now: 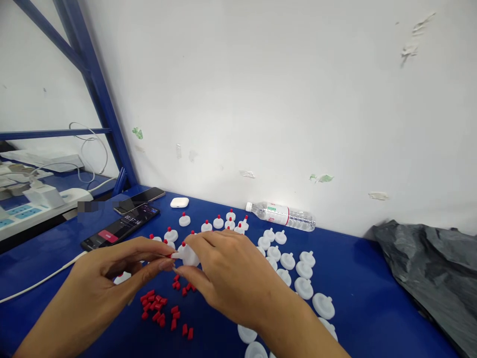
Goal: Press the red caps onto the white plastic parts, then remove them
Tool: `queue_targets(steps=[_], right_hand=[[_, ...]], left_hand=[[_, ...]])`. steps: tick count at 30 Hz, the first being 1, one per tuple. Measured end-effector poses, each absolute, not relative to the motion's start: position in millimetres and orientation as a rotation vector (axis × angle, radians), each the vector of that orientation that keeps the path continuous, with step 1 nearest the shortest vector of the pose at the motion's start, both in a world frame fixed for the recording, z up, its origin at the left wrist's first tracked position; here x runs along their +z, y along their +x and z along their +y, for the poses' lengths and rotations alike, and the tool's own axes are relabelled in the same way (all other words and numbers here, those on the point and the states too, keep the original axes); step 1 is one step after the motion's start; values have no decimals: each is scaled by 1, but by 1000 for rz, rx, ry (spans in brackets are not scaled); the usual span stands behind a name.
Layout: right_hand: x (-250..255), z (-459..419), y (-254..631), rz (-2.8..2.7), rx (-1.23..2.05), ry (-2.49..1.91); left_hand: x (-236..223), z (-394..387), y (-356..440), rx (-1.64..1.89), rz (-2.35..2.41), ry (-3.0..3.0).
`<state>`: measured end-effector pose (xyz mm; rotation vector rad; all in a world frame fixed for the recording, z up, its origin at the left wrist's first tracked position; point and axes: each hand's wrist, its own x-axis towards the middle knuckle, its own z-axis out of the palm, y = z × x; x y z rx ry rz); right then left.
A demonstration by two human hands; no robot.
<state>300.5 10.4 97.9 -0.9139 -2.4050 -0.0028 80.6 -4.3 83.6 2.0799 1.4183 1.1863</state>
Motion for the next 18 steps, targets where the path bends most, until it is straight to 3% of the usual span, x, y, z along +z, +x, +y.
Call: queue_targets(steps=[18], right_hand=[[104,8,302,-2446,-249,-851]], left_hand=[[84,-4,85,1326,1210,2220]])
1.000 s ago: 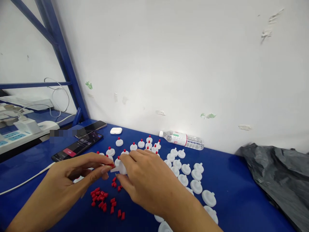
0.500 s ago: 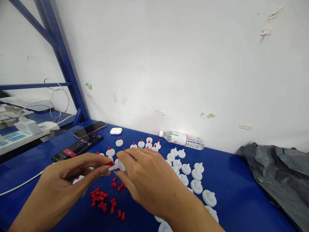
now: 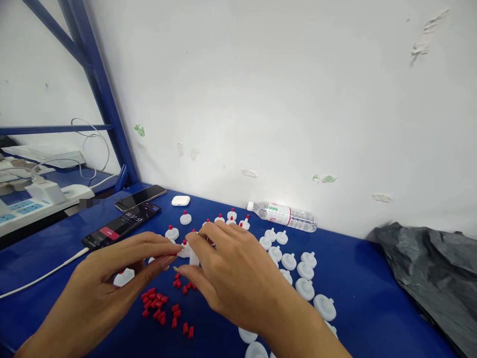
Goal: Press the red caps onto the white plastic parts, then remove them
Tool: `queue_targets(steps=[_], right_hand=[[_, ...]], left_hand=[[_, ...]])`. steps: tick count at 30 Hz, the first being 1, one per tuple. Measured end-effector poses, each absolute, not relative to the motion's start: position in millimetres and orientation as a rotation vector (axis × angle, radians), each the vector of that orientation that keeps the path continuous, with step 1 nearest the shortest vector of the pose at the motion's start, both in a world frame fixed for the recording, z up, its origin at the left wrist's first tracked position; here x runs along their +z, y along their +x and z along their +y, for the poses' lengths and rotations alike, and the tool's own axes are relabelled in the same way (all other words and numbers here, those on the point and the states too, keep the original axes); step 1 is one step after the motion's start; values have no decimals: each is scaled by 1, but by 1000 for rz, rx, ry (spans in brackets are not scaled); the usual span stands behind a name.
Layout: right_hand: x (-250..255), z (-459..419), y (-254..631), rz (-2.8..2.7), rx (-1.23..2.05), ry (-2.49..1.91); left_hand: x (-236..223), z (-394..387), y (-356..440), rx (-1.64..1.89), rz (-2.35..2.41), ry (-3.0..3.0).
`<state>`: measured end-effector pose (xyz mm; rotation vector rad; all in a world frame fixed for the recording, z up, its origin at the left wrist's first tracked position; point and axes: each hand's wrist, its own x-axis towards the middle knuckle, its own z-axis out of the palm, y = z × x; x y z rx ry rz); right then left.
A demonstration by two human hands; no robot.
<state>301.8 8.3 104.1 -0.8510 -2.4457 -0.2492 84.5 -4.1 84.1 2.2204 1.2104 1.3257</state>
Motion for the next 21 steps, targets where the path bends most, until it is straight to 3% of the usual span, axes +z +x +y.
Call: queue_targets(steps=[5,12,21], right_hand=[[104,8,300,-2435,-330,-781],[102,3,293,-2499,-528,-704],[92,-1,285,-2406,-617,-653]], left_hand=[[75,-3,80,1313,1263,2388],[78,-10,77,923,1261,2510],[73,-19,78,1039,1325,2338]])
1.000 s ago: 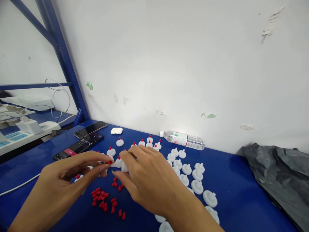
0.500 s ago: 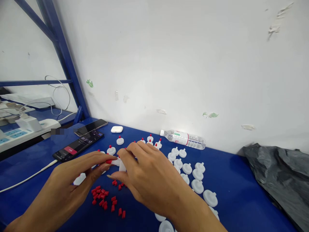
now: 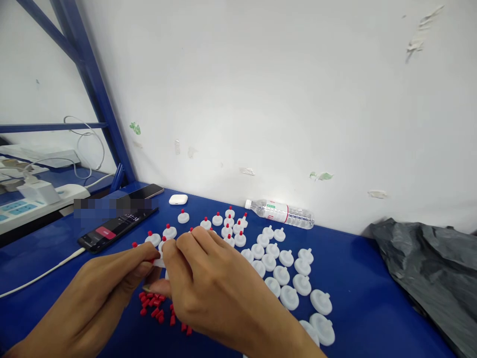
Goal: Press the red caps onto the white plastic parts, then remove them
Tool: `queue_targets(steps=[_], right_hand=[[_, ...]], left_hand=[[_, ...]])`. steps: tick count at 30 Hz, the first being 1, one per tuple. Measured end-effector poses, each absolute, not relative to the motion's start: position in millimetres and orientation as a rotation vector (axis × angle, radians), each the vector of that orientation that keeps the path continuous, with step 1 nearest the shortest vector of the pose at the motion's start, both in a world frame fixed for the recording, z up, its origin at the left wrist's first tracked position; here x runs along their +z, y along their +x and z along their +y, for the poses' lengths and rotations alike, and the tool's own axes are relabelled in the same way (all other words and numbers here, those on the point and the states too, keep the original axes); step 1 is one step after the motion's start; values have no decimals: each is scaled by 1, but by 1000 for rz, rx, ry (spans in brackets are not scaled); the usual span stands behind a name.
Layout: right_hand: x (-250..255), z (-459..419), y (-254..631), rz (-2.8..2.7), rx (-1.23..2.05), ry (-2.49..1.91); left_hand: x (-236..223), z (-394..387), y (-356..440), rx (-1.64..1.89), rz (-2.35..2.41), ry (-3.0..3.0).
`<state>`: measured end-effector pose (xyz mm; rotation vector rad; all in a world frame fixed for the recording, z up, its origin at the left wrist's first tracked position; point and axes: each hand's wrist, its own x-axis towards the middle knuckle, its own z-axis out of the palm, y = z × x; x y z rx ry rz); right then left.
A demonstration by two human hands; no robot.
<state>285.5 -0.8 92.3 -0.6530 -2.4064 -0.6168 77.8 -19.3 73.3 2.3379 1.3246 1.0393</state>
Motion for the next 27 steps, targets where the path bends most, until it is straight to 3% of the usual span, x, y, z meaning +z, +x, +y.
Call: queue_targets(steps=[6,15,19,27], right_hand=[[94,0,285,-2415,-655,-648],[110,33,324,-2449,-342,-1070],[95,65,363,-2153,-46,-1505],[57,88,375,-2087,208,-1506]], left_hand=[[71,-16,76,952,1294,2363],[66,0,84,583,1610,2352],[50,14,82,204,1695,2441],[39,19,77,42,1678,2529]])
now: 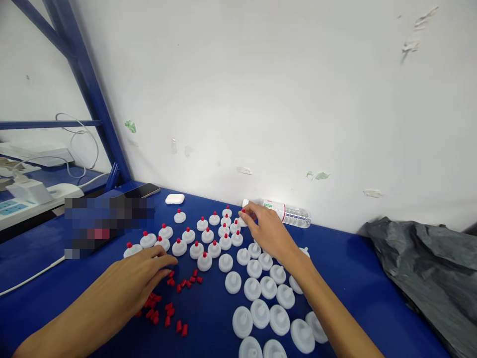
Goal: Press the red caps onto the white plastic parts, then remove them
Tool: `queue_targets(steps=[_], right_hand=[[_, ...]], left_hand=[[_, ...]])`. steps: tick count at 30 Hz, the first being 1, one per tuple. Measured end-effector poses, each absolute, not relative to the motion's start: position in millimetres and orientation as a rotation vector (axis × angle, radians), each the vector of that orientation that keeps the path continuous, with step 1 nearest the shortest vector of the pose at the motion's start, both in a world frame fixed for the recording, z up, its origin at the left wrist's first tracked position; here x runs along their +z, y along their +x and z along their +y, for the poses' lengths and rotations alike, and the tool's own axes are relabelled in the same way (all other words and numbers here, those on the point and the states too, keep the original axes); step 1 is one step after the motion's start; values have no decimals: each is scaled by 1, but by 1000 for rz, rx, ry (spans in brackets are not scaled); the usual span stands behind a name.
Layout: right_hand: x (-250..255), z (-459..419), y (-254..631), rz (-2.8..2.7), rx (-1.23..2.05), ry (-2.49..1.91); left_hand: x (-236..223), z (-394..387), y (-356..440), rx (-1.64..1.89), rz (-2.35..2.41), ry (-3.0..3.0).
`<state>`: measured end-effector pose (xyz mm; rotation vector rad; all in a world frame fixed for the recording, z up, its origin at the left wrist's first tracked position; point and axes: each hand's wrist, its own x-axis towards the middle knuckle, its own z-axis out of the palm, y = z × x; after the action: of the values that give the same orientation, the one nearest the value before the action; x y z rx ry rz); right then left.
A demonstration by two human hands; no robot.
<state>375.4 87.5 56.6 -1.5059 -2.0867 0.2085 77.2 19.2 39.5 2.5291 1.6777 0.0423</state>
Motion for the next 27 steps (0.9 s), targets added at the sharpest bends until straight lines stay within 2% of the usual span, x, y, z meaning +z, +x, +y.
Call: queue_targets(steps=[6,15,20,27], right_hand=[[49,85,365,-2118,312,-1531],[42,95,380,-2122,211,-1595],[47,95,383,-2181,267,-1633],[62,93,404,-2164,115,-1962]], left_hand=[[37,21,77,21,1667,2527],[41,23,82,-99,1699,2497],[46,22,85,-98,1677,2469],[37,26,84,-111,1677,2529]])
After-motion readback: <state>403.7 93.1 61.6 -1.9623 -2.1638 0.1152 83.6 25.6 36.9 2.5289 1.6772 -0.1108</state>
